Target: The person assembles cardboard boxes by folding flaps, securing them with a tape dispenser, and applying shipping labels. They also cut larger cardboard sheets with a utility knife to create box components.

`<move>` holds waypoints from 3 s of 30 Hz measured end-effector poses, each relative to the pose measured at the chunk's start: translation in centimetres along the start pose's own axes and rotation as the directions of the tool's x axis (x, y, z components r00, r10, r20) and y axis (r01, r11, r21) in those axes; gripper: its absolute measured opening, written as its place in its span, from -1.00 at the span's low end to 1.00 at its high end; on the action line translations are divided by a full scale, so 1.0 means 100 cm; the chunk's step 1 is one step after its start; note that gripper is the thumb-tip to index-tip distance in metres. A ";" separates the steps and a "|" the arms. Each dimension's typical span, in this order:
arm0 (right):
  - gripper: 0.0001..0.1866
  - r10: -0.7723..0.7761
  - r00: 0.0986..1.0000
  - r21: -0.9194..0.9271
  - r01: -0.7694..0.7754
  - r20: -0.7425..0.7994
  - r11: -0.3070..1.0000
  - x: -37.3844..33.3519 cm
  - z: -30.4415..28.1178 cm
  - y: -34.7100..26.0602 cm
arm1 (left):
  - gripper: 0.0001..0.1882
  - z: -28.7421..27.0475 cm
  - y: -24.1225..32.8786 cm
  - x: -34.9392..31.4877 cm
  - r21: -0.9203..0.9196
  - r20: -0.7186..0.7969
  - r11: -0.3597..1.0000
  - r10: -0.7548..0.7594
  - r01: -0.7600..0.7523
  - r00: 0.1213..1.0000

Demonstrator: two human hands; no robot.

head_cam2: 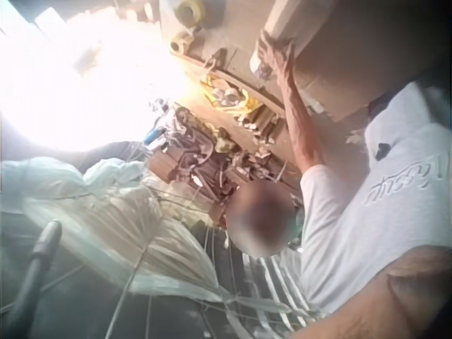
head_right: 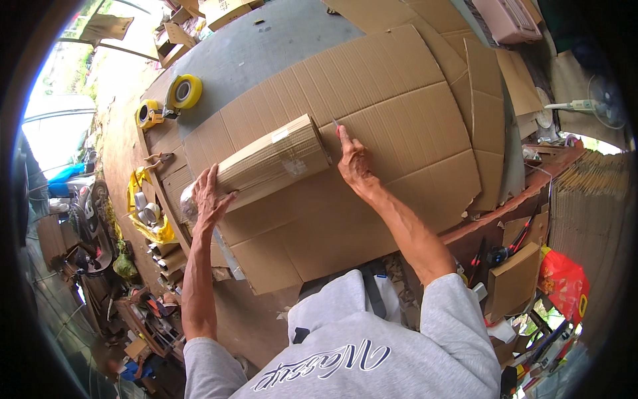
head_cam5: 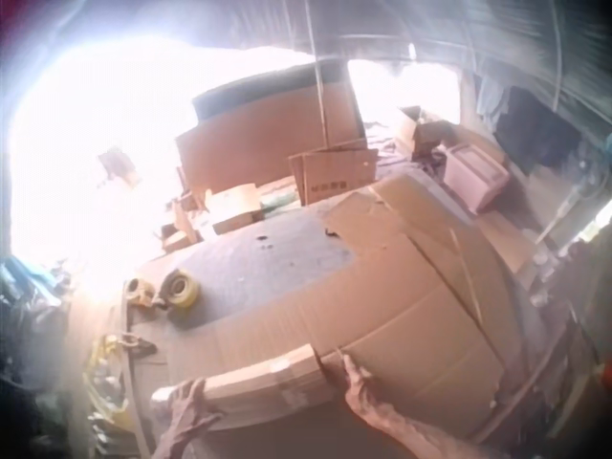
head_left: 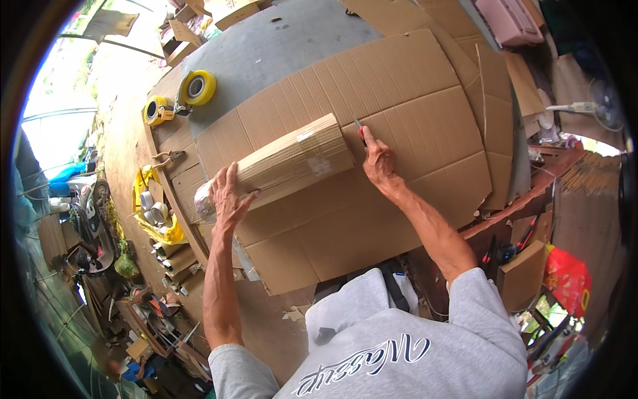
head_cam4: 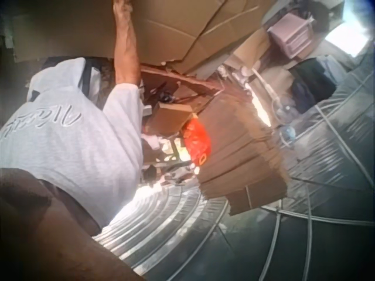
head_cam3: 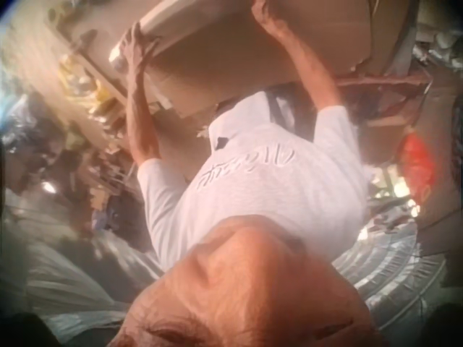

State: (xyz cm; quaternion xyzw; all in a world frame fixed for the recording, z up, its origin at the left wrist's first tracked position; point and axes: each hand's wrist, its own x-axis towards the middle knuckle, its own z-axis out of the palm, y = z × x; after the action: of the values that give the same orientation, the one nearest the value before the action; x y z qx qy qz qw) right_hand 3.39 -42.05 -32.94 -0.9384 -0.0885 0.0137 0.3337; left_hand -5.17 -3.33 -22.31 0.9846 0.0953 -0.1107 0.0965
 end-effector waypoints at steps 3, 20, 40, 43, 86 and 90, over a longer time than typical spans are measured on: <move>-0.41 0.020 1.000 -0.034 -0.019 0.019 0.999 -0.001 0.003 0.001 | 0.07 -0.001 0.000 0.000 -0.005 0.000 1.000 -0.001 0.001 1.000; -0.41 -0.081 0.996 -0.117 0.075 -0.046 0.990 0.000 0.015 0.011 | 0.11 -0.001 -0.001 -0.005 -0.023 0.002 1.000 0.011 -0.011 1.000; -0.55 0.131 0.954 -0.236 -0.066 0.269 0.970 0.038 -0.006 0.004 | 0.29 -0.018 -0.040 0.016 0.219 -0.156 0.959 0.218 -0.181 0.963; -0.52 0.158 0.944 -0.221 -0.094 0.291 0.971 0.041 -0.008 0.002 | 0.36 -0.019 -0.046 0.012 0.262 -0.145 0.949 0.219 -0.176 0.965; -0.34 0.097 0.993 -0.178 -0.083 0.073 0.981 0.009 0.035 0.011 | -0.18 0.050 -0.126 -0.109 -0.234 -0.444 0.941 -0.326 0.243 0.835; -0.35 0.067 0.988 -0.156 -0.046 0.136 0.987 0.014 0.033 0.007 | 0.41 -0.007 -0.076 -0.039 -0.033 -0.403 0.968 0.216 -0.250 0.889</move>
State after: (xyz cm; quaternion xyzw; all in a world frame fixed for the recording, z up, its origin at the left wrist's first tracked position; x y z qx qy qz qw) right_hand 4.60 -40.25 -35.89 -0.9600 -0.0860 0.0825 0.2532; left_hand -10.30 3.49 -22.00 0.9858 -0.0016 0.1072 0.1293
